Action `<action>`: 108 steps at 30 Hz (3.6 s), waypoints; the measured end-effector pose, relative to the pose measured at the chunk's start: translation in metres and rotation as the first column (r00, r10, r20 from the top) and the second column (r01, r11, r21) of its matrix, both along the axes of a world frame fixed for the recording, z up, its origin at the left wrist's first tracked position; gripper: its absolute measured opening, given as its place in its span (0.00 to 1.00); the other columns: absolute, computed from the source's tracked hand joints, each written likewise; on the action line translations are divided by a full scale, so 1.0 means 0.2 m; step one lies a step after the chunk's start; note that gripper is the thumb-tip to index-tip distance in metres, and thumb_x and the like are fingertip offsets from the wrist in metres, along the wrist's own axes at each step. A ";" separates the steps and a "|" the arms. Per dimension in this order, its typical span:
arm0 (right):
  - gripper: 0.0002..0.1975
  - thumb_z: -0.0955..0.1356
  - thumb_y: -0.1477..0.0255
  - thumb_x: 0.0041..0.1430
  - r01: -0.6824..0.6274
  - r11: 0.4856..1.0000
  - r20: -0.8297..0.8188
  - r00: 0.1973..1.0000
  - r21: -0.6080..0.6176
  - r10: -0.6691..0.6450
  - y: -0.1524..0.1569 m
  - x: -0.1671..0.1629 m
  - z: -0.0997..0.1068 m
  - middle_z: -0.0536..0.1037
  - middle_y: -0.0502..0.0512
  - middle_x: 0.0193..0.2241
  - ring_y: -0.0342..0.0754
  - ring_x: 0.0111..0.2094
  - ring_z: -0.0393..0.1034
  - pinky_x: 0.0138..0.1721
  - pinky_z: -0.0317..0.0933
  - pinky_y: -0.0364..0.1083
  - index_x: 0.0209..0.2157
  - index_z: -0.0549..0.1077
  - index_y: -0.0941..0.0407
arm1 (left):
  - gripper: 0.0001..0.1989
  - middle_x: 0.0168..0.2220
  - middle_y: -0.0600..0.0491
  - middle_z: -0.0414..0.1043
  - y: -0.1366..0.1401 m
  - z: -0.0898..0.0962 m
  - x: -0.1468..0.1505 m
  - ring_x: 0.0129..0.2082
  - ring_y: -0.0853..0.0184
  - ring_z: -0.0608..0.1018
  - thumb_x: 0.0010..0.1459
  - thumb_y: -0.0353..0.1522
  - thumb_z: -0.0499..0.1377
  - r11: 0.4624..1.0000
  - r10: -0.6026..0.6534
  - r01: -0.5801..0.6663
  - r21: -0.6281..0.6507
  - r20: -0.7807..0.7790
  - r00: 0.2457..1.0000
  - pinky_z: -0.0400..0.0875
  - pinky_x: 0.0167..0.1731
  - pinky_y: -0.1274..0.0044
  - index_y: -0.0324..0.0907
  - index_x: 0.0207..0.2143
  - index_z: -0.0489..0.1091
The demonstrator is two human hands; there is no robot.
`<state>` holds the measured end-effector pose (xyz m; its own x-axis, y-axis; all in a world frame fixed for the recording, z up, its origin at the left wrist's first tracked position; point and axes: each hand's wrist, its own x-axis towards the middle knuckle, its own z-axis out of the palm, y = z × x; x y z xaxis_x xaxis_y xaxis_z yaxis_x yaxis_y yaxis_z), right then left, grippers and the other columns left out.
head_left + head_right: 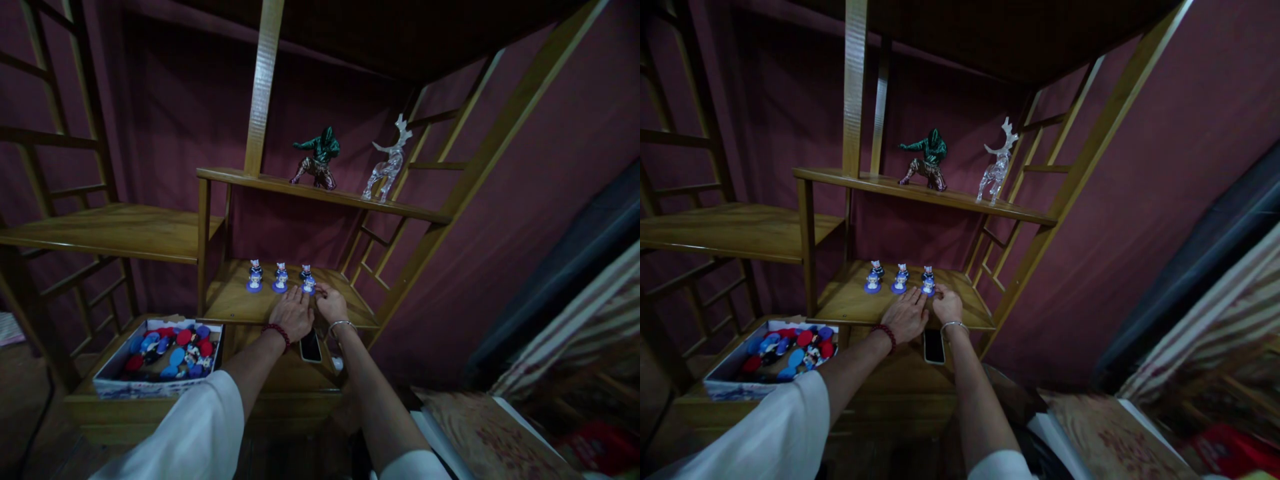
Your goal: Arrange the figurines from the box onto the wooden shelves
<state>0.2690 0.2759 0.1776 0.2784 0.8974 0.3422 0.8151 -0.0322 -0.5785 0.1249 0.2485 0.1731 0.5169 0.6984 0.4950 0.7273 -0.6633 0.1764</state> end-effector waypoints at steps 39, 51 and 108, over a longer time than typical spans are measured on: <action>0.24 0.60 0.84 0.42 0.029 0.999 0.088 0.996 0.038 -0.032 0.01 0.01 -0.01 0.77 0.46 0.37 0.44 0.38 0.70 0.40 0.61 0.40 0.42 0.69 0.52 | 0.20 0.50 0.41 0.64 0.02 -0.03 0.01 0.51 0.60 0.64 0.56 0.34 0.45 0.992 0.015 -0.014 0.128 -0.007 1.000 0.55 0.51 0.68 0.32 0.48 0.61; 0.21 0.60 0.82 0.44 0.041 0.999 0.074 0.996 0.028 -0.043 0.01 0.00 0.00 0.77 0.47 0.36 0.44 0.40 0.70 0.41 0.61 0.40 0.41 0.69 0.52 | 0.21 0.51 0.41 0.63 0.00 -0.01 0.00 0.51 0.60 0.64 0.55 0.34 0.46 0.995 0.008 -0.009 0.096 0.012 1.000 0.55 0.51 0.67 0.33 0.49 0.61; 0.14 0.60 0.78 0.49 -0.064 0.988 -0.181 0.980 0.142 0.089 -0.27 -0.22 0.00 0.77 0.51 0.35 0.42 0.37 0.72 0.42 0.63 0.43 0.39 0.69 0.56 | 0.19 0.51 0.45 0.63 -0.27 -0.03 -0.27 0.52 0.63 0.64 0.53 0.26 0.46 1.000 0.008 -0.006 -0.023 0.092 0.996 0.57 0.52 0.70 0.37 0.46 0.66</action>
